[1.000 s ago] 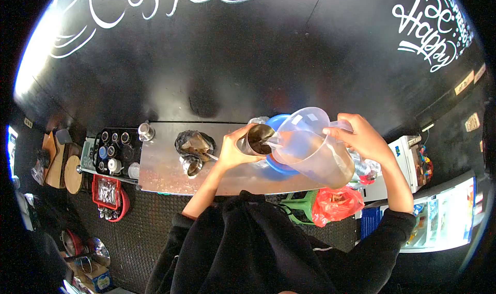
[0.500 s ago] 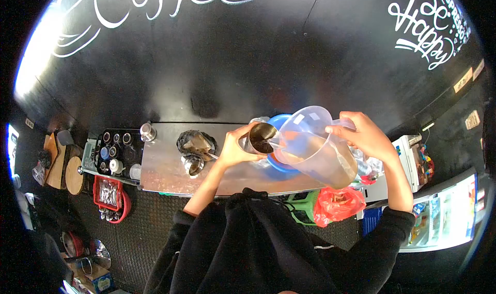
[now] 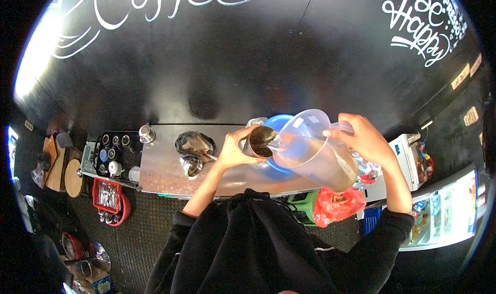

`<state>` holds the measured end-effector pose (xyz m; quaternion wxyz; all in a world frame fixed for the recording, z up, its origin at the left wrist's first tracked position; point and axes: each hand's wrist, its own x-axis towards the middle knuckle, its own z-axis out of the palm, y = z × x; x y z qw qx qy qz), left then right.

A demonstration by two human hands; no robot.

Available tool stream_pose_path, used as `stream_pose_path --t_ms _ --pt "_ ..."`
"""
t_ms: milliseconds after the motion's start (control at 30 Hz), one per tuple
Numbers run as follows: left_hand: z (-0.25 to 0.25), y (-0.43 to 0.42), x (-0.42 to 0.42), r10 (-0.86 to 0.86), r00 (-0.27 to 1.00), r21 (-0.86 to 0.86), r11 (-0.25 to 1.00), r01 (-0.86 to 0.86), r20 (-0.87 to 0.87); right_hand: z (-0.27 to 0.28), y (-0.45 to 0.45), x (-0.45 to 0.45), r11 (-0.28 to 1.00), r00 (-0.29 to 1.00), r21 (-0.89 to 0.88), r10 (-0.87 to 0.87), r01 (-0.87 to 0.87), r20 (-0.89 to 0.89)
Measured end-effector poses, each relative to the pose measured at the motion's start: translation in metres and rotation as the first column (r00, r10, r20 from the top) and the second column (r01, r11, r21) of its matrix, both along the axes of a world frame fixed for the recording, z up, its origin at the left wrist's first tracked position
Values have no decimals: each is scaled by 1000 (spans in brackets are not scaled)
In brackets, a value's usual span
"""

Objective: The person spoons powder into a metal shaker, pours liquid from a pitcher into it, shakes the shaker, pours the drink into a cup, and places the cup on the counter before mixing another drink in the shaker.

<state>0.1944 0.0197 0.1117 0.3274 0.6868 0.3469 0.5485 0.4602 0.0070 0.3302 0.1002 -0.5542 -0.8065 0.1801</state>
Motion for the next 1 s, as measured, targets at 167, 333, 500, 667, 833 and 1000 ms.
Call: stream_pose_path --t_ms 167,333,500,667,833,1000 --pt "-6 -4 0 1 1000 -30 1000 -2 -26 -10 -6 -2 993 1000 113 24 -25 16" --pt "-5 -10 -5 -23 998 -83 996 17 -66 -13 -17 -11 992 1000 123 -8 6 15" --pt "-17 -11 -14 21 1000 -131 991 -21 -5 -29 -8 -7 996 987 79 50 -39 -151" --pt "-29 -2 -36 111 989 -223 971 -88 95 -76 8 -8 999 877 31 3 13 -480" --pt "-22 8 -55 161 975 -166 977 -136 153 -125 12 -21 955 561 -107 -251 276 -788" --pt "-11 -2 -69 327 911 -155 943 -296 252 -167 20 -70 907 349 -206 -340 368 -873"
